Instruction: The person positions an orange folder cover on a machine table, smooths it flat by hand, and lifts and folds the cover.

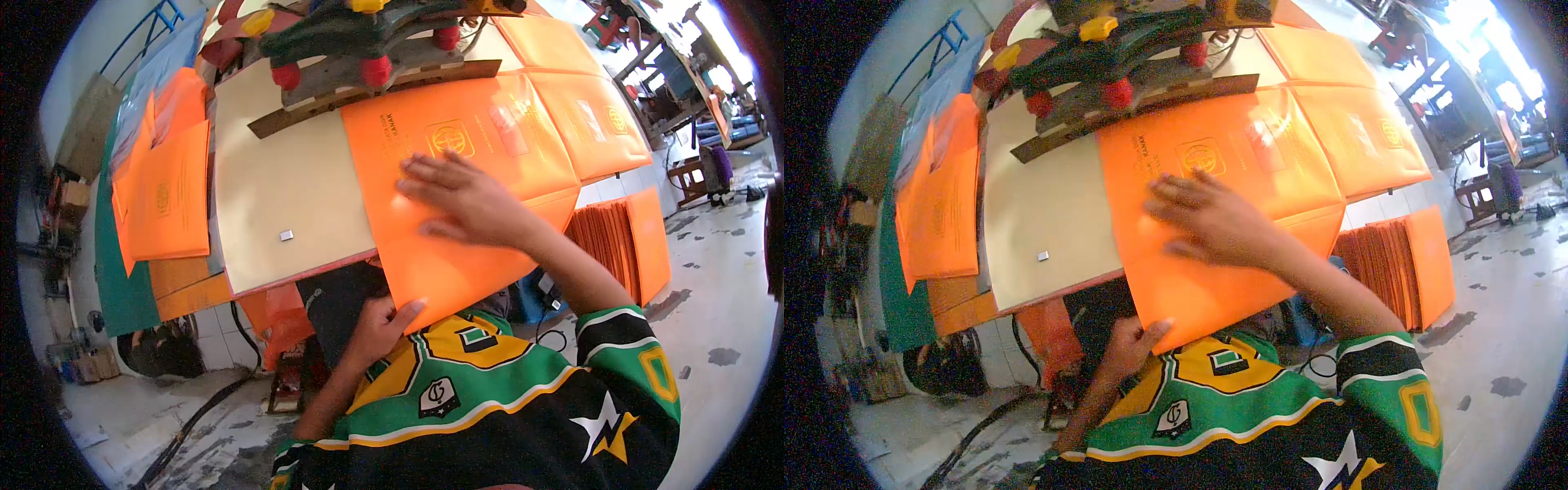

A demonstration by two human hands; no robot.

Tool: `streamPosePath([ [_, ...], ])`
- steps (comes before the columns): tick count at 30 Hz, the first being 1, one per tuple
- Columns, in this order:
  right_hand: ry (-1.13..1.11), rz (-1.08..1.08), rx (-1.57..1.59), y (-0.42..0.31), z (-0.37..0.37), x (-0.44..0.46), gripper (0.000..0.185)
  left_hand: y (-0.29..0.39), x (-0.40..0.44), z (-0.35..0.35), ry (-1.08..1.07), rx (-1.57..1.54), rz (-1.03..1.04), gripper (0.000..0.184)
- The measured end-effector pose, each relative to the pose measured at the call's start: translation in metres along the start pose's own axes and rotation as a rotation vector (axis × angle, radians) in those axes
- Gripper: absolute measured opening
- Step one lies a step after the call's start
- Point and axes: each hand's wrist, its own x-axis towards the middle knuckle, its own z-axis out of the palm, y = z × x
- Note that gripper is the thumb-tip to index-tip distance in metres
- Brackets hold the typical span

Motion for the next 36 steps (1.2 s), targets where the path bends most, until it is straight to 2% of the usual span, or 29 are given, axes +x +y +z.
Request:
streamPosePath([
  [3,0.011,0.024,-0.009,-0.028,0.013,0.006,0.077,-0.002,-0.001,-0.002,0.007,0.013,-0.012,0.032],
  [9,0.054,0.053,-0.035,-0.037,0.025,0.002,0.082,-0.014,0.001,0.004,0.057,-0.036,0.070,0.032],
  [17,0.051,0.073,-0.058,-0.041,0.020,0.003,0.081,-0.007,-0.001,0.005,0.085,-0.066,0.064,0.032],
  [19,0.050,0.067,-0.052,-0.042,0.019,0.004,0.081,-0.002,-0.002,0.000,0.042,0.037,0.011,0.031],
  [25,0.066,0.071,-0.086,-0.043,0.021,0.006,0.080,-0.004,-0.002,0.001,0.030,-0.046,0.021,0.030],
  [36,0.050,0.054,-0.112,-0.047,0.021,0.003,0.069,0.000,-0.001,-0.001,-0.001,-0.045,0.007,0.030],
])
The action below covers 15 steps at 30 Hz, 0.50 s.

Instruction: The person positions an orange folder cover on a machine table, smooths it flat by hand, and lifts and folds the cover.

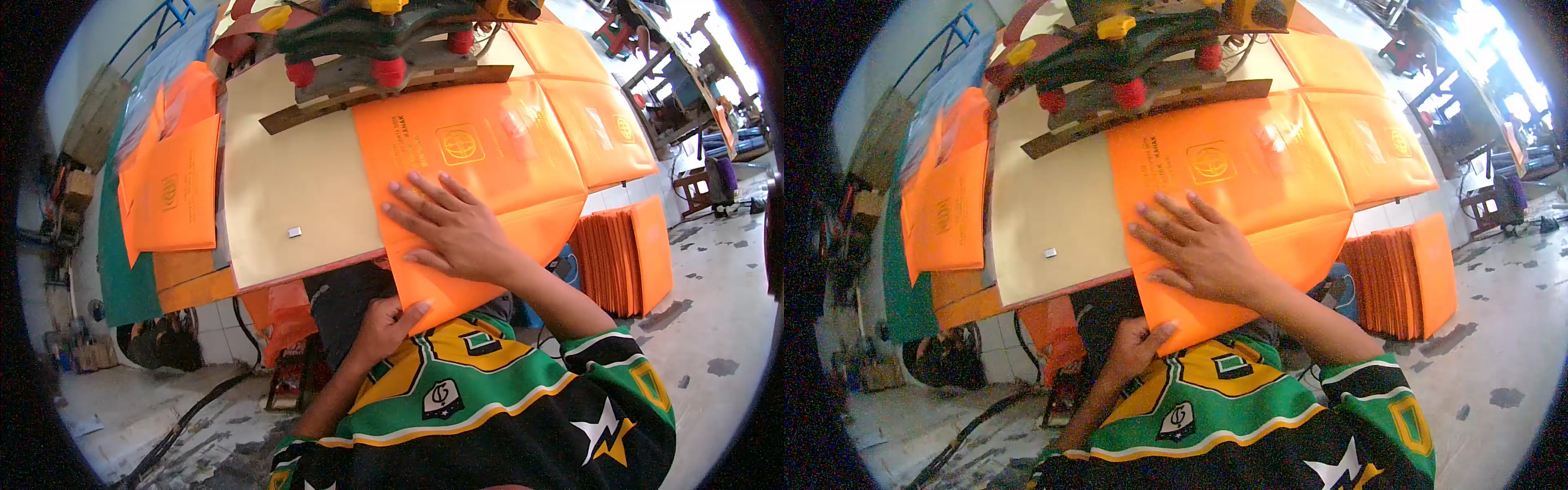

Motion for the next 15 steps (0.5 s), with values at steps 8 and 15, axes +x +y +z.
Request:
streamPosePath([
  [8,-0.021,0.011,0.014,-0.0002,-0.0015,0.0005,0.070,-0.0011,0.0005,0.0018,0.019,-0.026,0.034,0.032],
  [15,-0.027,0.009,0.003,-0.0004,-0.0033,0.0015,0.072,-0.0008,0.0007,-0.0006,-0.015,-0.019,0.020,0.032],
])
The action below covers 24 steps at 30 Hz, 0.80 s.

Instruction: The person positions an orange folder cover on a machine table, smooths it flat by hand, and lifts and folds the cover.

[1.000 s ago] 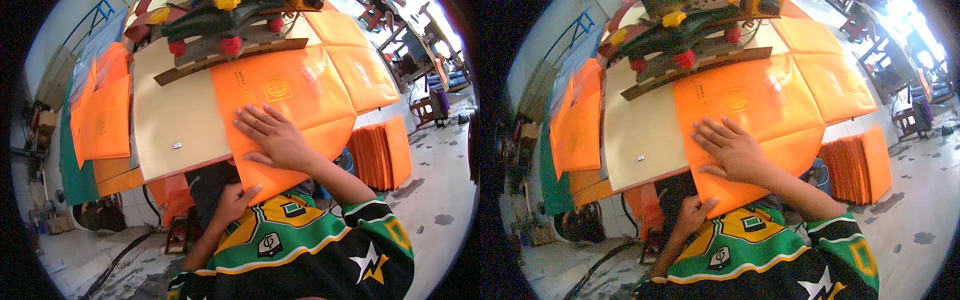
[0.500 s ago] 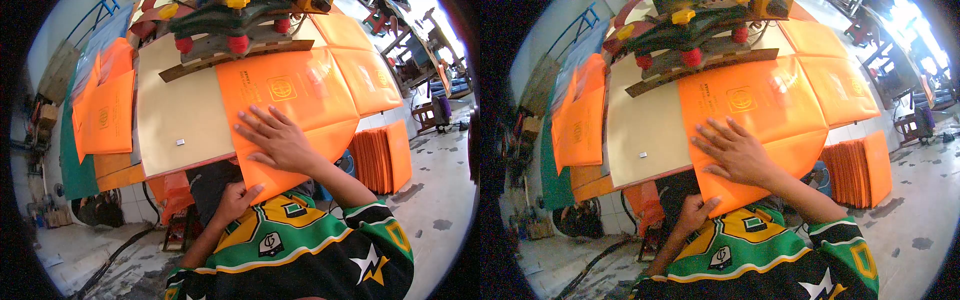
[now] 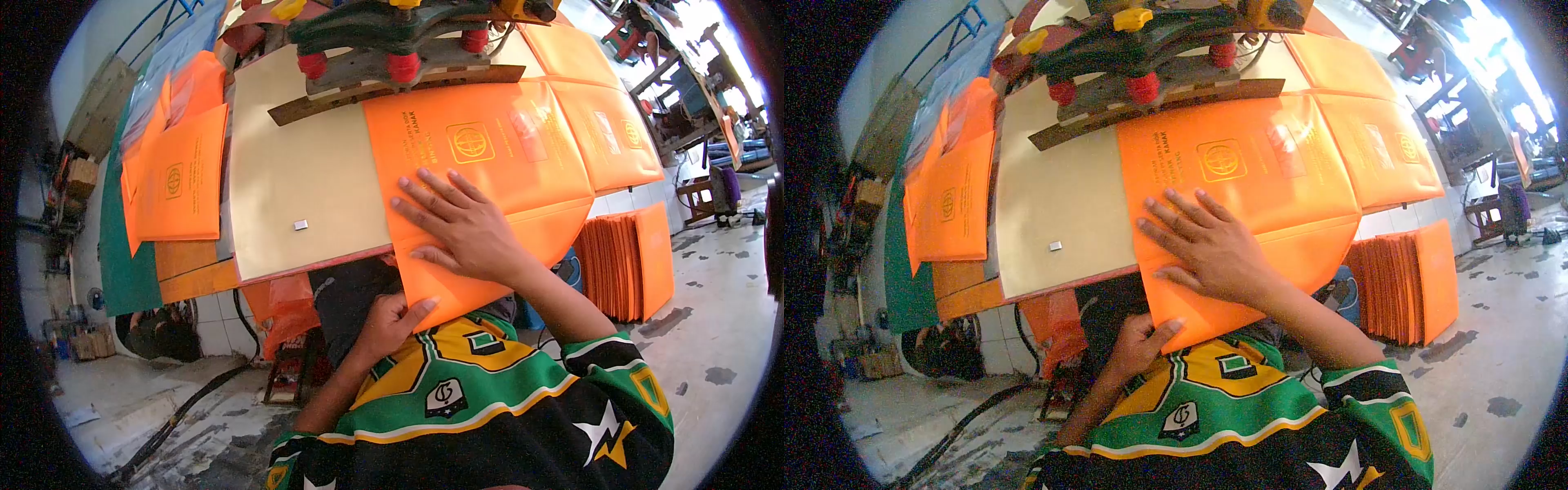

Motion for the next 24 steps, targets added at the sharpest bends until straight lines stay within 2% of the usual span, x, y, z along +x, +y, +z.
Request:
streamPosePath([
  [10,0.004,0.007,0.003,0.0006,0.0024,-0.0005,0.071,0.0038,-0.0009,-0.0008,-0.017,0.002,-0.053,0.034],
  [13,0.006,0.010,0.006,0.0004,0.0021,-0.0003,0.071,-0.0022,0.0002,0.0032,0.035,-0.029,-0.016,0.029],
  [24,0.006,0.013,0.012,0.0002,0.0005,-0.0004,0.072,0.0000,0.0002,0.0009,0.003,0.008,-0.008,0.032],
])
